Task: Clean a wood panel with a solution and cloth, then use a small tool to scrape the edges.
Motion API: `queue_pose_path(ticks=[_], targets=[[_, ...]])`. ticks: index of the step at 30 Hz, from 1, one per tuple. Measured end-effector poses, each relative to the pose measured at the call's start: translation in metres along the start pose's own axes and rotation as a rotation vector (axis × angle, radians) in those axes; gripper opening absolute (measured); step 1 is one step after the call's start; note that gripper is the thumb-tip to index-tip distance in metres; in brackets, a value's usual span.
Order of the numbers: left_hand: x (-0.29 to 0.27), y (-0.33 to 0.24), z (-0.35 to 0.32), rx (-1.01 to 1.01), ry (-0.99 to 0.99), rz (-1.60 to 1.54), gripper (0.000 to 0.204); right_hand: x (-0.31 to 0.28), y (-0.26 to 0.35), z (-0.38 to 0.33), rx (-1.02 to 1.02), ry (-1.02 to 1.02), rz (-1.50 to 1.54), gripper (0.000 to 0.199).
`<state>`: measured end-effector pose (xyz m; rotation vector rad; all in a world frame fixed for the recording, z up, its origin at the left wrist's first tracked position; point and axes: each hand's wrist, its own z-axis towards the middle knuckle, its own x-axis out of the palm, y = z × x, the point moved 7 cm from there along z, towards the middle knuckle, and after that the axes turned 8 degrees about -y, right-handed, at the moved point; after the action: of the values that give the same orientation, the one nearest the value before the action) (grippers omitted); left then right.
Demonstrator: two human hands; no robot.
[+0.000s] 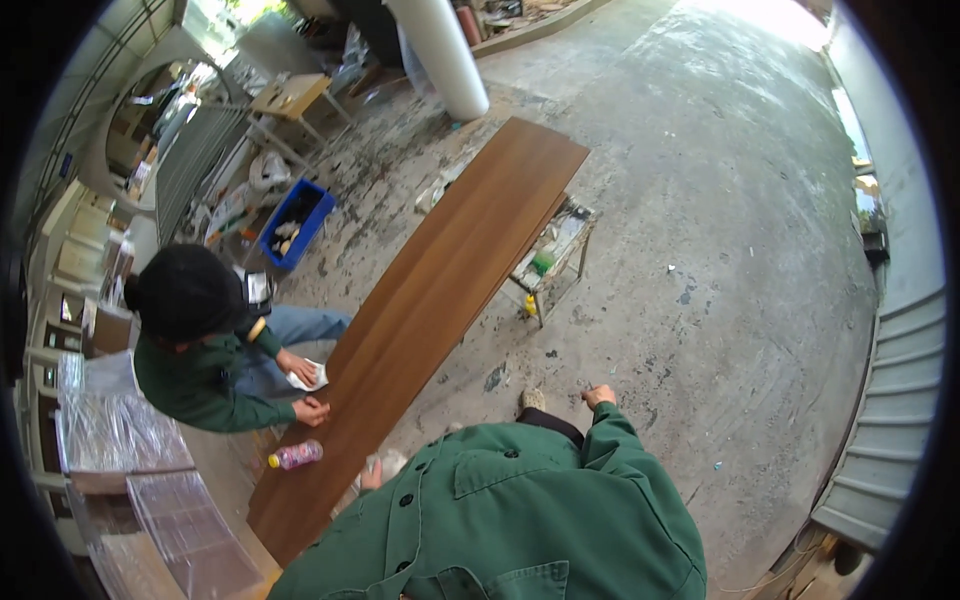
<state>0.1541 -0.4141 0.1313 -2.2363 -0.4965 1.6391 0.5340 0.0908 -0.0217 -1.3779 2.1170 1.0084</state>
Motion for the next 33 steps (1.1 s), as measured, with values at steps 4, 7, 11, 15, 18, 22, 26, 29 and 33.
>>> queue_pose_path(ticks=[4, 7, 11, 15, 18, 22, 26, 29, 33], targets=[[0.027, -0.064, 0.011, 0.083, 0.101, -0.144, 0.055, -0.004, 0.005, 0.018, -0.098, 0.106, 0.198, 0.023], [0.038, -0.094, -0.001, 0.179, 0.053, 0.006, 0.054, -0.025, 0.068, -0.015, 0.000, 0.293, 0.272, 0.020], [0.037, -0.179, -0.037, 0.325, 0.034, -0.081, 0.044, -0.028, 0.167, -0.091, -0.282, 0.488, 0.280, 0.022], [0.042, -0.243, -0.069, 0.563, 0.027, -0.402, 0.036, -0.014, 0.238, -0.173, -0.524, 0.634, 0.280, 0.025], [0.064, -0.258, -0.079, 0.592, 0.174, -0.702, 0.034, 0.003, 0.270, -0.222, -0.564, 0.879, 0.422, 0.049], [0.067, -0.252, -0.083, 0.479, 0.221, -0.849, 0.034, 0.023, 0.279, -0.246, -0.591, 1.061, 0.280, 0.040], [0.074, -0.242, -0.082, 0.356, 0.430, -0.915, 0.035, 0.032, 0.280, -0.243, -0.700, 0.943, 0.128, 0.022], [0.089, -0.220, -0.079, 0.183, 0.473, -1.020, 0.033, 0.041, 0.269, -0.223, -0.733, 0.886, 0.125, 0.026], [0.098, -0.203, -0.081, 0.039, 0.591, -1.157, 0.045, 0.025, 0.261, -0.216, -0.530, 0.734, 0.051, 0.025]])
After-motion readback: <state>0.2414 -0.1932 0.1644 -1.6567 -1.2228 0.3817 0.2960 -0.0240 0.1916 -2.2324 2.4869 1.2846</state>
